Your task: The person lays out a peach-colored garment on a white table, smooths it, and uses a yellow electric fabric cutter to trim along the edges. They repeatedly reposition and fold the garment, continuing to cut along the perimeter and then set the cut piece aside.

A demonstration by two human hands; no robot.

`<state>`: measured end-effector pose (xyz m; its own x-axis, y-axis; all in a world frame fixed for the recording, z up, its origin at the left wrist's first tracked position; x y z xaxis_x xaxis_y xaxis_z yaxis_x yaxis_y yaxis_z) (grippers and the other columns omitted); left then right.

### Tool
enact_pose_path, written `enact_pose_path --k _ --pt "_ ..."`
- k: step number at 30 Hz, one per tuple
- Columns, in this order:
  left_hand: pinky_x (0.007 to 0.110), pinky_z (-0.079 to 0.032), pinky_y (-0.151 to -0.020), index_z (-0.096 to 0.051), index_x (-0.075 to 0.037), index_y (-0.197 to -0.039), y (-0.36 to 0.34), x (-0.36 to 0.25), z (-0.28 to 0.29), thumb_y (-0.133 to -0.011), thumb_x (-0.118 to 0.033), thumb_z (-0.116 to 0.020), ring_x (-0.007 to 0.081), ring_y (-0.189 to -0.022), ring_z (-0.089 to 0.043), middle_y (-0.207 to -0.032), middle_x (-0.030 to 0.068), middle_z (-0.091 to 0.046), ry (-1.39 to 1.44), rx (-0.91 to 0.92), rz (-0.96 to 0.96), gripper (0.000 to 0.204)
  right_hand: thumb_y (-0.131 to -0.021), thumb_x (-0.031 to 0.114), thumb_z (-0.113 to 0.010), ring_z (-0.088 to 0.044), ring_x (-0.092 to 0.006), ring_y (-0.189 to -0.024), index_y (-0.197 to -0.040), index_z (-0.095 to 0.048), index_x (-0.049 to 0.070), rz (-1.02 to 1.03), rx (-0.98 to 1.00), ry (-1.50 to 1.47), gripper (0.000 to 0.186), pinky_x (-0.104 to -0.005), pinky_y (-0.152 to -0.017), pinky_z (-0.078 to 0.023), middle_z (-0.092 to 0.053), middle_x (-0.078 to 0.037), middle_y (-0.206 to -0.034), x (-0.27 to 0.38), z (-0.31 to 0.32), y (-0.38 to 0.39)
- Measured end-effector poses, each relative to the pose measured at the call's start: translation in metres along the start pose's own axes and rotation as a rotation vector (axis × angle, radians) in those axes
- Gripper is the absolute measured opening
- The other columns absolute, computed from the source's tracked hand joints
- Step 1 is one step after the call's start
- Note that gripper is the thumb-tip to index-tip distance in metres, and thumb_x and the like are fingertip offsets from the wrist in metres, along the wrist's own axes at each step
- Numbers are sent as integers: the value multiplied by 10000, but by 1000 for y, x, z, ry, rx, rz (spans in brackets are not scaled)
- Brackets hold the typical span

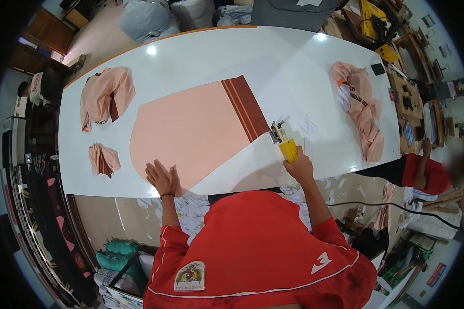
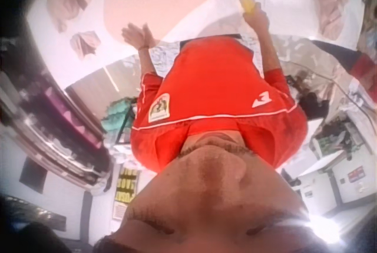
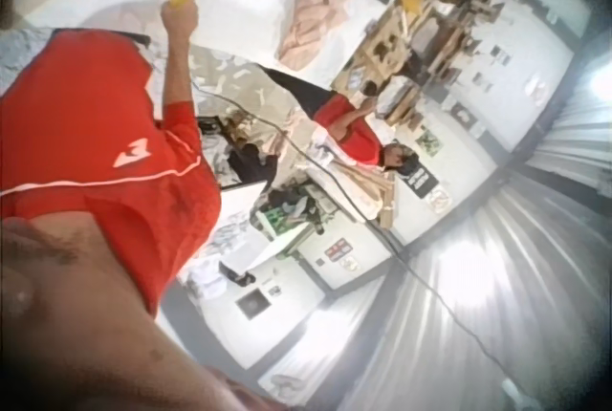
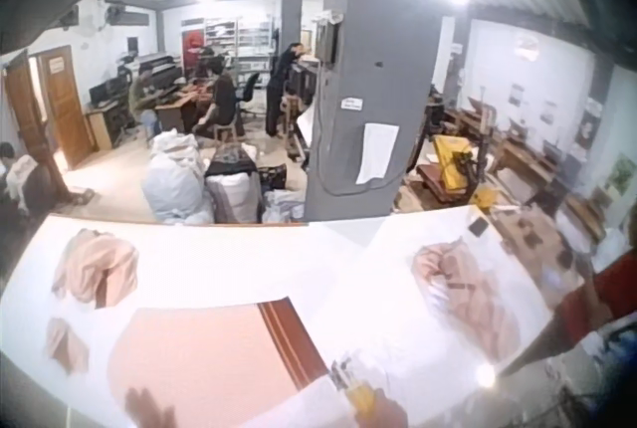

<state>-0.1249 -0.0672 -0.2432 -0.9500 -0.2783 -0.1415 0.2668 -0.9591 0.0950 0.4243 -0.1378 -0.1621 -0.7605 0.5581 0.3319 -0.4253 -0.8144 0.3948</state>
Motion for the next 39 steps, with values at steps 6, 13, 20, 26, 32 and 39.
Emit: enact_pose_path --k 6,13,20,26,32,39 --pt "611 -129 -1300 -312 -50 -1657 5 -10 7 -984 -535 -604 472 -1609 -146 -1729 299 -177 8 -70 -26 879 -810 360 -772 -730 -504 -902 -1247 -491 90 11 12 -2 586 -606 -786 -586 -741 -269 -955 8 3 -12" --pt "617 -108 -1296 -345 -63 -1650 2 -6 5 -966 -550 -627 463 -1612 -138 -1733 291 -174 43 -82 -27 885 -806 358 -763 -720 -521 -926 -1298 -484 88 44 1 10 626 -611 -804 -584 -736 -281 -996 21 2 -42" --pt "631 -129 -1288 -357 -66 -1646 2 -5 4 -967 -567 -618 472 -1607 -150 -1727 289 -195 51 -98 -34 883 -805 339 -778 -718 -510 -1011 -1298 -490 83 45 34 11 626 -583 -855 -589 -734 -278 -1073 57 15 -74" --pt "646 -144 -1280 -366 -65 -1641 1 -3 2 -961 -556 -641 477 -1603 -161 -1720 291 -213 49 -117 -48 883 -802 330 -800 -724 -496 -1034 -1283 -504 80 71 27 18 618 -569 -868 -596 -735 -267 -1094 91 22 -113" --pt "646 -138 -1279 -367 -67 -1642 0 -5 4 -963 -568 -635 475 -1603 -164 -1719 285 -218 50 -94 -31 885 -783 357 -813 -727 -475 -1067 -1324 -522 67 53 30 62 679 -548 -896 -600 -738 -274 -1139 131 27 -164" --pt "635 -124 -1283 -358 -75 -1649 0 -2 1 -971 -595 -612 470 -1605 -161 -1723 279 -211 38 -84 -23 892 -772 376 -810 -721 -452 -1107 -1371 -532 66 145 -13 35 730 -528 -932 -594 -737 -260 -1158 191 31 -241"
Point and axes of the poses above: each hand's wrist, its own y-axis away from the middle knuckle, its own z-axis out of the back of the hand, x = y × z, the point moved 4 cm from there along -y, towards the middle knuckle
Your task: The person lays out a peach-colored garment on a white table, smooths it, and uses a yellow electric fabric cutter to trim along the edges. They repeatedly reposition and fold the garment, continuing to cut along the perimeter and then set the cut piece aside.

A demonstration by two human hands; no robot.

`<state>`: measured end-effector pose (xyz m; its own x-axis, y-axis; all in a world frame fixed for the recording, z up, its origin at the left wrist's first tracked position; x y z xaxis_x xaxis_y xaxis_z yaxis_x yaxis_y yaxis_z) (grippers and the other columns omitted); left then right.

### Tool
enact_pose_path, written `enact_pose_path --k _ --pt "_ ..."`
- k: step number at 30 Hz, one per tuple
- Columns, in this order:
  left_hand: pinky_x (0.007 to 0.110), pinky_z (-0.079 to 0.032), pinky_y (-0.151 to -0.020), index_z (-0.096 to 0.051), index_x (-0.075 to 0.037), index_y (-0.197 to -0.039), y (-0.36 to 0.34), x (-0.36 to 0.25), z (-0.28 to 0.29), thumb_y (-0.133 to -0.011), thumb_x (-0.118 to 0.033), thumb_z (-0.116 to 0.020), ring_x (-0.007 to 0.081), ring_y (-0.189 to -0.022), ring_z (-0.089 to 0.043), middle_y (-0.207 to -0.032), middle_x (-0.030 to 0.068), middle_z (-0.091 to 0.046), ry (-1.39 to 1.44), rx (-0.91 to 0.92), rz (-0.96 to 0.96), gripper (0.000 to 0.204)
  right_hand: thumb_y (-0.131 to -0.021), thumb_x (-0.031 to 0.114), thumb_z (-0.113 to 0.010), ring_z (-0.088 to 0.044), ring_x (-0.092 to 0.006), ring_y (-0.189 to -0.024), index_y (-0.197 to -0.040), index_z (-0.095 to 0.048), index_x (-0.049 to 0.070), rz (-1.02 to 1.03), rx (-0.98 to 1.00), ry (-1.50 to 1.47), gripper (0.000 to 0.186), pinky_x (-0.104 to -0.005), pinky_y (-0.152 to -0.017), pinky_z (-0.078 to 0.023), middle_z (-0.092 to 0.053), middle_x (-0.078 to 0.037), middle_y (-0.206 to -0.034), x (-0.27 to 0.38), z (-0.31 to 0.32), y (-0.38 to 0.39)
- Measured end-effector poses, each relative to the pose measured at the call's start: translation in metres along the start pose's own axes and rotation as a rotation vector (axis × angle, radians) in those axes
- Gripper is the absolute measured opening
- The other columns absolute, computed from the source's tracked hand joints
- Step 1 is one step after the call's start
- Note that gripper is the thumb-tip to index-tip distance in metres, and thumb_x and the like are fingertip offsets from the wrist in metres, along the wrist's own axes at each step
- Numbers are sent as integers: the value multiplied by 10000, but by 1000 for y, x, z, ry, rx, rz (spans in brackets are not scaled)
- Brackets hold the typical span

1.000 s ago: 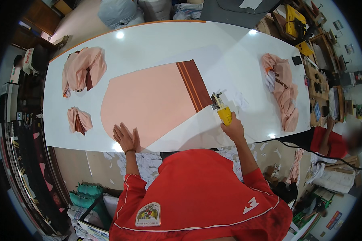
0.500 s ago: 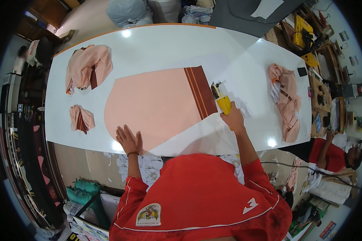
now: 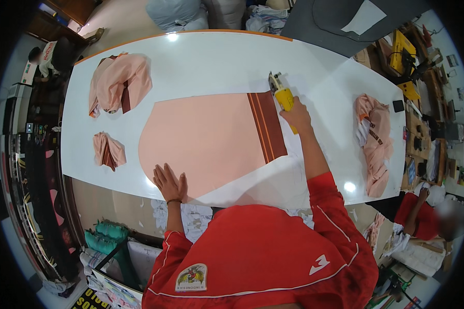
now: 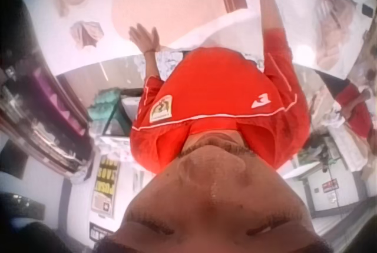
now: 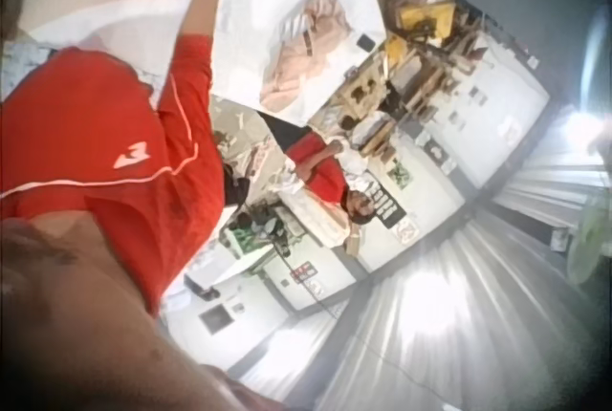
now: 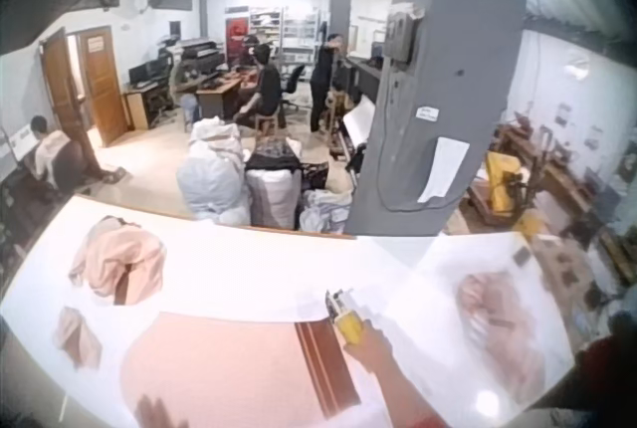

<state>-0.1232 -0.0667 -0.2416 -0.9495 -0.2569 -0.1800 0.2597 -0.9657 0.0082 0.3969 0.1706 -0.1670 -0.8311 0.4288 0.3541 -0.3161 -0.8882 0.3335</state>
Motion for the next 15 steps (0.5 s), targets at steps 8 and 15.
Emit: enact_pose_path --k 8,15 --pt "635 -175 -1265 -382 -49 -1614 -25 10 -10 -973 -536 -672 493 -1564 -216 -1685 298 -258 44 -104 4 856 -776 352 -845 -737 -353 -1039 -1328 -588 37 110 17 -283 685 -475 -879 -603 -733 -204 -1169 -12 -12 -85" --pt "624 -197 -1259 -390 -40 -1589 -115 -81 -19 -1001 -530 -660 515 -1544 -225 -1663 306 -277 38 -27 -108 811 -821 158 -832 -727 -219 -798 -1302 -603 23 -82 158 -764 550 -364 -633 -606 -702 -110 -1024 -113 -11 32"
Point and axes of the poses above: each hand's wrist, its own y-axis away from the middle knuckle, its own z-axis out of the back of the hand, x = y × z, the point moved 4 cm from there along -y, towards the middle knuckle
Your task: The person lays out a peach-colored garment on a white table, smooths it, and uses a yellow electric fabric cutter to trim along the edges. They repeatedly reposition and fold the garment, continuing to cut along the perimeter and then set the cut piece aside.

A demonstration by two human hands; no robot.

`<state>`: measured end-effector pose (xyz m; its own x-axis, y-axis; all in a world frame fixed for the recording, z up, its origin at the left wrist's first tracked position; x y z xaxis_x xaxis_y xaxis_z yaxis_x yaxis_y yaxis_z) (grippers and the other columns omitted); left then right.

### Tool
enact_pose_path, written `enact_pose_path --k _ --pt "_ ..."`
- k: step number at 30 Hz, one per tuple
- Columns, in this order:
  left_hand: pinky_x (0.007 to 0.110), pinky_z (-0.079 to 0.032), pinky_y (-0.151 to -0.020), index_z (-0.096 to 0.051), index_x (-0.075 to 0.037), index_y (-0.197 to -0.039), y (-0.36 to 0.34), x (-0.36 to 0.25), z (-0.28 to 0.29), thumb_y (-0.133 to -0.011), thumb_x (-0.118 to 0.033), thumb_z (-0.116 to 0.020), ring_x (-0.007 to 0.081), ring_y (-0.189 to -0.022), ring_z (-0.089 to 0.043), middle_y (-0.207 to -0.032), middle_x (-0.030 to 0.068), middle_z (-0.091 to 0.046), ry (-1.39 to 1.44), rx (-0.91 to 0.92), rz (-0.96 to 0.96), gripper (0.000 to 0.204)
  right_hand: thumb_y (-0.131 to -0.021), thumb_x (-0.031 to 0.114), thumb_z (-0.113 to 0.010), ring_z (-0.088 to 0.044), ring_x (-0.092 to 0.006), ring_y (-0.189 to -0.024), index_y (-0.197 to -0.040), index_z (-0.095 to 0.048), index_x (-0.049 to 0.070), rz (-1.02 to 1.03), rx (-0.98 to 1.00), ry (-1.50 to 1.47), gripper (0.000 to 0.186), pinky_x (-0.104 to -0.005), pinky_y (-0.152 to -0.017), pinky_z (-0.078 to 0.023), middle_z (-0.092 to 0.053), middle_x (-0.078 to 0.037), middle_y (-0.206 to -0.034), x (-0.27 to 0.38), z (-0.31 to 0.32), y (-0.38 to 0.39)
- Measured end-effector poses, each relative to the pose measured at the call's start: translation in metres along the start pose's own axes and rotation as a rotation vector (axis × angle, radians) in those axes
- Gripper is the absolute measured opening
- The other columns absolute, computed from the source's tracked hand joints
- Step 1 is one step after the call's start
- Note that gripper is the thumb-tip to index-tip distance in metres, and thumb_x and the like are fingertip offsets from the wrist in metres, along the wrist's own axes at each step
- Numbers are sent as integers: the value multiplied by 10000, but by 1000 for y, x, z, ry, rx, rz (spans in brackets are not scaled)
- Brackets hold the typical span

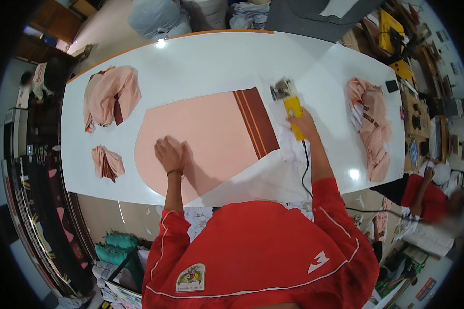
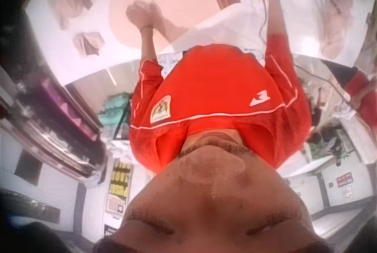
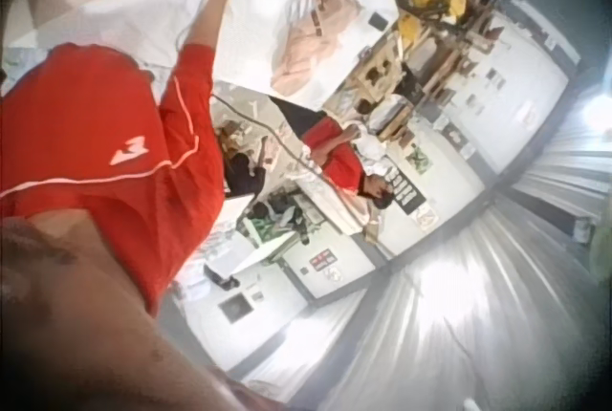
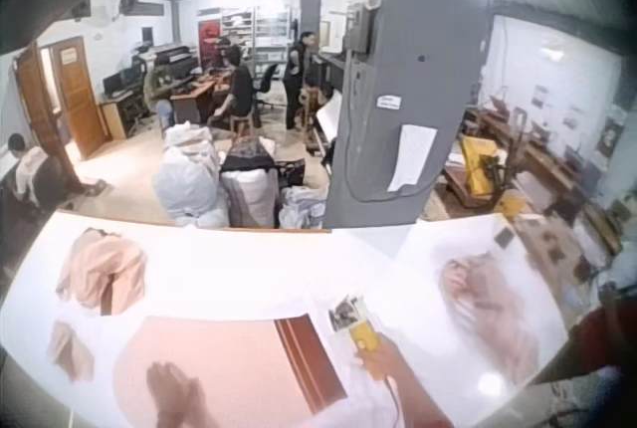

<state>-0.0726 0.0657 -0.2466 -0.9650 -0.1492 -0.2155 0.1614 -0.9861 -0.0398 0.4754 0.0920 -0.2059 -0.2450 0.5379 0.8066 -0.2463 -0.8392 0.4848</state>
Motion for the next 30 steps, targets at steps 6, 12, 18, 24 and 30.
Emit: enact_pose_path --k 6,12,18,24,30 --pt "666 -137 -1260 -303 -93 -1651 -78 -138 -32 -978 -711 -558 562 -1564 -142 -1700 324 -192 -41 232 -192 949 -826 122 -817 -702 -190 -713 -1293 -585 23 -109 -167 -262 531 -366 -617 -588 -676 -88 -977 -128 40 194" --pt "756 -78 -1225 -180 -174 -1717 -59 -301 -46 -919 -827 -526 618 -1575 23 -1739 339 -28 -70 315 -359 1088 -819 52 -811 -692 -212 -720 -1249 -583 13 -251 -493 -311 488 -356 -636 -605 -669 -90 -954 -232 37 367" --pt "691 -80 -1265 -219 -221 -1711 22 -442 -79 -963 -780 -501 458 -1631 -44 -1776 200 -116 165 650 -1218 976 -819 -17 -805 -676 -185 -711 -1198 -597 17 -278 -662 -694 433 -326 -619 -585 -657 -84 -956 -238 -9 442" --pt "723 -101 -1246 -280 -187 -1692 9 -390 -93 -979 -734 -520 512 -1604 -102 -1757 208 -193 150 165 -713 930 -821 -19 -800 -674 -190 -730 -1199 -595 14 -215 -759 -775 431 -327 -656 -583 -650 -83 -941 -224 -25 449" --pt "726 -44 -1258 -182 -233 -1725 -114 -277 -53 -923 -829 -509 502 -1624 37 -1797 168 -19 -336 474 -611 1051 -776 42 -852 -680 -178 -789 -1228 -602 -4 -250 -623 -586 519 -332 -701 -583 -670 -80 -955 -223 -13 438"
Point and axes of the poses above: each hand's wrist, its own y-axis away from the middle knuckle, its own z-axis out of the back of the hand, x = y × z, the point moved 4 cm from there along -y, towards the middle knuckle
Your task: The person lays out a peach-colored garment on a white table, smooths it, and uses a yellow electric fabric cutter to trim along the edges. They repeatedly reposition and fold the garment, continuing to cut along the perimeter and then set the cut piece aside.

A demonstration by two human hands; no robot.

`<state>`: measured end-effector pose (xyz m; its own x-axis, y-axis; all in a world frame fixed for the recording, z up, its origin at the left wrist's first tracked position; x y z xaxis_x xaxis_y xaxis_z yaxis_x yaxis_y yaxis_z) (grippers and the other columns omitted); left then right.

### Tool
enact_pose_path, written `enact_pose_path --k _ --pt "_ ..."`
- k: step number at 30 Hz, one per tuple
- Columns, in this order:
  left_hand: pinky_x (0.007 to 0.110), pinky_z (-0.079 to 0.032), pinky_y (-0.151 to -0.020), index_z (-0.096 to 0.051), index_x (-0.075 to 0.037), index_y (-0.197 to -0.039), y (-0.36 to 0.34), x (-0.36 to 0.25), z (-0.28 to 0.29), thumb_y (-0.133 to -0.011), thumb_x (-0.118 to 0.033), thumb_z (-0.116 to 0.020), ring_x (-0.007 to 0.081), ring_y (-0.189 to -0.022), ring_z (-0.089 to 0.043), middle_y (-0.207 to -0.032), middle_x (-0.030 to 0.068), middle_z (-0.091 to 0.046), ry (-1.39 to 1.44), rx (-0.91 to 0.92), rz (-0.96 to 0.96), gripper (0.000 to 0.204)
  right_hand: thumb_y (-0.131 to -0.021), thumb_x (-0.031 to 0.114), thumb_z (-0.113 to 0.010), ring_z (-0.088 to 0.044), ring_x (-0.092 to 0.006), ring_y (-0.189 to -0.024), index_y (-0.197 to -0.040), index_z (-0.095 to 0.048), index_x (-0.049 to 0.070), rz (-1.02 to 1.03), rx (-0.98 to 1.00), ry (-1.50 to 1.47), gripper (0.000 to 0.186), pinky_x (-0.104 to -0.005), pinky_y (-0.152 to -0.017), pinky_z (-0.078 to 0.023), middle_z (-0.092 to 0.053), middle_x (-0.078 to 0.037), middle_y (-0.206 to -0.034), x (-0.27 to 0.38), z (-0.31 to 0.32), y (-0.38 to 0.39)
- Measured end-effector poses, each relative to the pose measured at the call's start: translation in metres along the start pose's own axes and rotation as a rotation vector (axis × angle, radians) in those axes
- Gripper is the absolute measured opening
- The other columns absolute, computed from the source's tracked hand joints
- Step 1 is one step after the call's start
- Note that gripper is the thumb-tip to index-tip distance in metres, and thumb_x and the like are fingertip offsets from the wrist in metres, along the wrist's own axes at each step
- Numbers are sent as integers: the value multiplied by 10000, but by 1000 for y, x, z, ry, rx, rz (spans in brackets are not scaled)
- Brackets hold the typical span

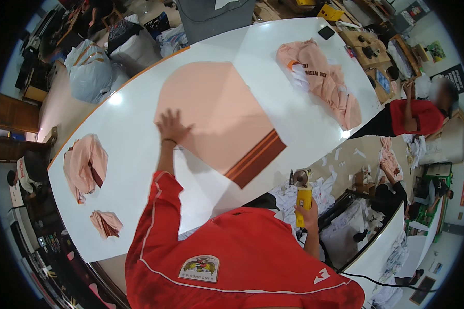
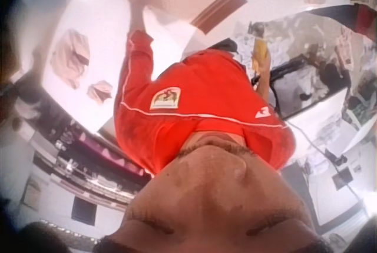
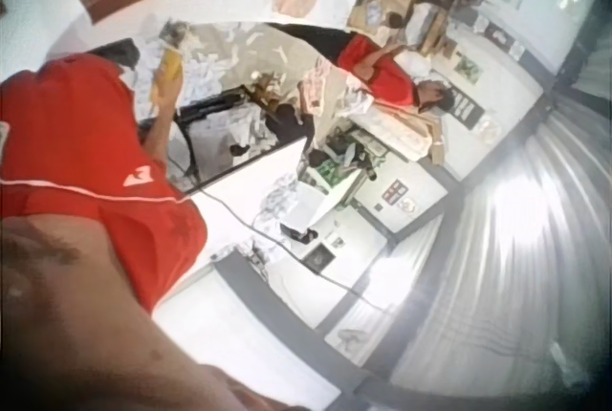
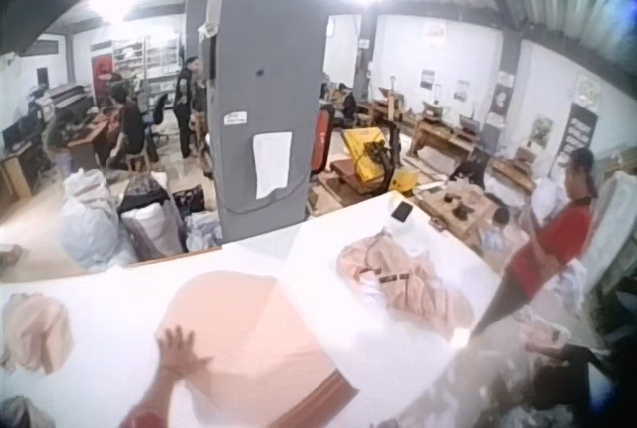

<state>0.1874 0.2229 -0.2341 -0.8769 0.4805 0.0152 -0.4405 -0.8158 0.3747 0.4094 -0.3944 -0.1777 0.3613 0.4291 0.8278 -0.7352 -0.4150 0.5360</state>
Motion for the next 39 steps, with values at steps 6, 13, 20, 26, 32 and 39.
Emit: enact_pose_path --k 6,13,20,26,32,39 --pt "725 -240 -1225 -184 -195 -1719 44 82 -43 -957 -766 -537 540 -1594 -137 -1760 218 -177 -100 -316 116 1016 -750 101 -878 -716 -220 -866 -1242 -626 -14 120 162 357 565 -372 -789 -581 -728 -117 -1044 17 -30 -16" --pt "655 -164 -1279 -464 -292 -1616 240 -66 -109 -938 -556 -710 504 -1607 -139 -1761 207 -190 231 -167 -532 769 -737 309 -884 -728 -461 -972 -1265 -603 79 167 162 840 641 -520 -841 -577 -745 -242 -1033 44 -49 -19" --pt "627 -183 -1281 -488 -116 -1580 297 8 -119 -932 -466 -748 506 -1592 -178 -1732 274 -203 375 -256 -347 781 -782 386 -847 -717 -492 -924 -1292 -583 122 329 87 1103 632 -591 -762 -566 -741 -245 -978 50 -35 -31" --pt "597 -189 -1277 -351 -95 -1648 297 -3 -111 -885 -566 -770 486 -1582 -179 -1724 270 -206 474 -387 -58 990 -789 408 -836 -727 -473 -912 -1278 -578 120 392 122 1171 623 -579 -749 -566 -742 -237 -955 74 -46 -54" --pt "606 -174 -1269 -344 -94 -1646 286 -27 -102 -826 -676 -779 478 -1569 -161 -1702 276 -212 406 -401 97 1096 -802 392 -822 -720 -484 -918 -1231 -565 114 413 153 1168 572 -591 -754 -560 -739 -239 -940 88 -56 -76" --pt "619 -195 -1257 -376 -85 -1626 287 -27 -101 -808 -700 -781 478 -1556 -190 -1673 282 -255 377 -430 95 1100 -806 390 -807 -714 -495 -906 -1222 -547 118 440 178 1196 561 -597 -745 -558 -738 -241 -923 92 -65 -91"
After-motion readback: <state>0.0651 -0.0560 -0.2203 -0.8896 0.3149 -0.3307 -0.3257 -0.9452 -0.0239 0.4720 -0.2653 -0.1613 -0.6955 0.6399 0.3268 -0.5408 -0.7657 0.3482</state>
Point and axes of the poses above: each hand's wrist, its own y-axis away from the middle knuckle, its own z-axis out of the back of the hand, x = y × z, the point moved 4 cm from there along -y, towards the middle knuckle
